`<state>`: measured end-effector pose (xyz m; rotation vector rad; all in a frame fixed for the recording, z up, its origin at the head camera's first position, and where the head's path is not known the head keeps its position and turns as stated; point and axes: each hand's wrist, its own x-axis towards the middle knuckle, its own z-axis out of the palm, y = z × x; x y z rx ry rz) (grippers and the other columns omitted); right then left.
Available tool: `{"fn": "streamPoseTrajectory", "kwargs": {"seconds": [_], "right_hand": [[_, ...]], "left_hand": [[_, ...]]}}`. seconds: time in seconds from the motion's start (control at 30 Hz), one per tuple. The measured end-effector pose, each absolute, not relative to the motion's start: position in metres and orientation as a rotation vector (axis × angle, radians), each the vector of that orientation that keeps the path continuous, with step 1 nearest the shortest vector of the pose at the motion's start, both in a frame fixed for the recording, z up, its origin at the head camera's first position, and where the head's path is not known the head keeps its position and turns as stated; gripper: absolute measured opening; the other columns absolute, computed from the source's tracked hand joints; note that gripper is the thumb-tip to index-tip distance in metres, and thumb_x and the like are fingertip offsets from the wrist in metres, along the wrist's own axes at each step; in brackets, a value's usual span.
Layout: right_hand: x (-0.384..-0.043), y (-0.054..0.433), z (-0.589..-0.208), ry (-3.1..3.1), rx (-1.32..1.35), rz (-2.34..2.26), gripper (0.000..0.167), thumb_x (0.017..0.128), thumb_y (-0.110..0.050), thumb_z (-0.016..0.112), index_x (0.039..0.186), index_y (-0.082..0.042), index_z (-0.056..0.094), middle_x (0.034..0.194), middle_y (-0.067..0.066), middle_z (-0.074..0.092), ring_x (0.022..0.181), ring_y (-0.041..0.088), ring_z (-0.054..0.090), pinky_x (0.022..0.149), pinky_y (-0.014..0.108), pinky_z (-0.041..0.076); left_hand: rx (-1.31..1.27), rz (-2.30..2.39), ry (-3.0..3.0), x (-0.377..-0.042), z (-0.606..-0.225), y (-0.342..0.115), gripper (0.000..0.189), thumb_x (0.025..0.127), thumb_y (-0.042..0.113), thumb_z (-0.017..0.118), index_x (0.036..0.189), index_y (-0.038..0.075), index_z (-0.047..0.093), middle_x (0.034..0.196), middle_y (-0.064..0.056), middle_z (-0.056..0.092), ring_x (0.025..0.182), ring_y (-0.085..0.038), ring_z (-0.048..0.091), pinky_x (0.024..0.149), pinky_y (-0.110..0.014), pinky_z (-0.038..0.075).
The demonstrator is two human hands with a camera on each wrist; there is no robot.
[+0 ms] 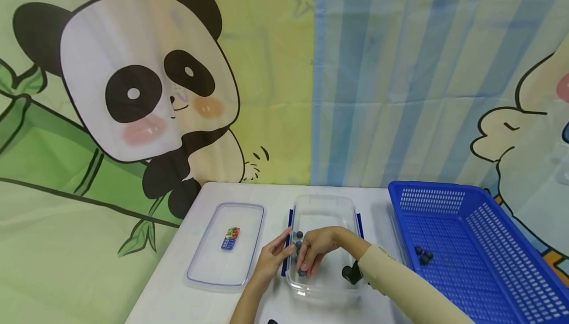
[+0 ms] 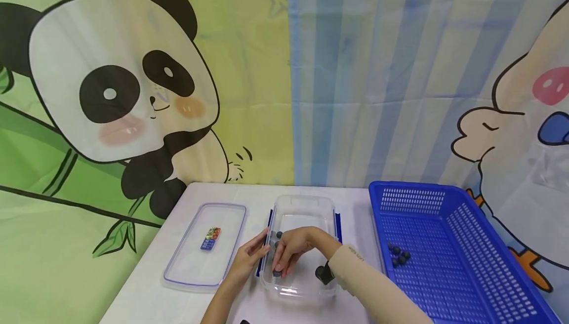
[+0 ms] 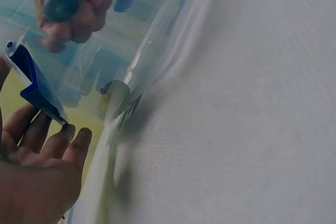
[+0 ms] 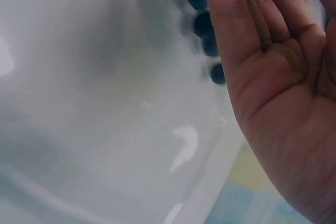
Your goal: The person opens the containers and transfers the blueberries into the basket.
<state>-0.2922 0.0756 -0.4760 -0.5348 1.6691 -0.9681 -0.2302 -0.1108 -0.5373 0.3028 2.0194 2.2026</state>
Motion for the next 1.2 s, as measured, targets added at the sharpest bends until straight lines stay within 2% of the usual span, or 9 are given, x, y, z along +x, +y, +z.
{"fn": "streamPoseTrajectory", "kwargs": {"seconds": [0.1,0.17,0.33,0.43,0.63,0.83,1.0,1.2], "right_hand": [[-0.298,0.089,-0.456,1.693,-0.575,-1.021,0.017,0.085,0.002,0.061,0.1,0.006,0.068,0.091,0.016,0.069,0.08,0.024,0.068,0.079,0.039,0.055],[-0.302,0.1,-0.442,1.703,-0.605,-1.064,0.018,0.086,0.0,0.061,0.102,0.006,0.067,0.093,0.016,0.069,0.083,0.025,0.067,0.081,0.04,0.054],[-0.31,0.139,-0.411,1.723,-0.698,-1.189,0.023,0.087,-0.003,0.061,0.106,0.009,0.064,0.096,0.016,0.068,0.09,0.027,0.066,0.085,0.042,0.052],[-0.313,0.171,-0.401,1.749,-0.748,-1.251,0.024,0.088,-0.004,0.06,0.108,0.009,0.063,0.1,0.018,0.067,0.094,0.029,0.064,0.087,0.043,0.051],[-0.311,0.244,-0.395,1.832,-0.702,-1.356,0.027,0.091,-0.004,0.055,0.115,0.008,0.059,0.107,0.02,0.063,0.101,0.033,0.06,0.091,0.044,0.048],[-0.307,0.322,-0.4,1.869,-0.614,-1.475,0.031,0.094,0.0,0.048,0.123,0.01,0.052,0.12,0.017,0.057,0.109,0.028,0.056,0.095,0.042,0.045],[-0.305,0.384,-0.428,1.902,-0.568,-1.526,0.035,0.097,0.0,0.041,0.129,0.016,0.041,0.128,0.017,0.053,0.116,0.024,0.053,0.098,0.036,0.043],[-0.288,0.425,-0.47,1.825,-0.426,-1.578,0.032,0.097,0.001,0.039,0.126,0.011,0.048,0.123,0.014,0.057,0.109,0.017,0.057,0.096,0.036,0.045]], "left_hand": [[0.317,2.21,2.024,-0.229,-0.531,-0.109,0.054,0.089,0.015,0.062,0.138,0.006,0.041,0.144,-0.015,0.033,0.131,-0.029,0.031,0.107,-0.035,0.026],[0.298,2.212,2.025,-0.23,-0.531,-0.108,0.053,0.089,0.014,0.062,0.138,0.007,0.042,0.144,-0.015,0.033,0.131,-0.029,0.031,0.107,-0.034,0.027],[0.252,2.21,2.023,-0.236,-0.545,-0.107,0.052,0.088,0.017,0.063,0.137,0.016,0.045,0.145,-0.01,0.032,0.132,-0.026,0.03,0.105,-0.027,0.029],[0.257,2.214,2.022,-0.238,-0.551,-0.107,0.053,0.087,0.02,0.064,0.137,0.018,0.045,0.146,-0.009,0.032,0.133,-0.025,0.03,0.104,-0.025,0.028],[0.247,2.229,2.006,-0.237,-0.554,-0.108,0.053,0.087,0.019,0.064,0.137,0.017,0.045,0.146,-0.01,0.031,0.132,-0.026,0.03,0.106,-0.028,0.027],[0.223,2.232,2.001,-0.236,-0.554,-0.108,0.055,0.086,0.02,0.065,0.137,0.018,0.045,0.146,-0.01,0.031,0.133,-0.025,0.029,0.105,-0.025,0.027],[0.22,2.236,2.015,-0.237,-0.553,-0.11,0.053,0.086,0.02,0.065,0.136,0.018,0.046,0.146,-0.01,0.032,0.133,-0.025,0.029,0.104,-0.023,0.027],[0.226,2.235,2.004,-0.235,-0.551,-0.109,0.053,0.087,0.018,0.065,0.136,0.016,0.046,0.146,-0.01,0.031,0.133,-0.026,0.029,0.105,-0.025,0.025]]}}
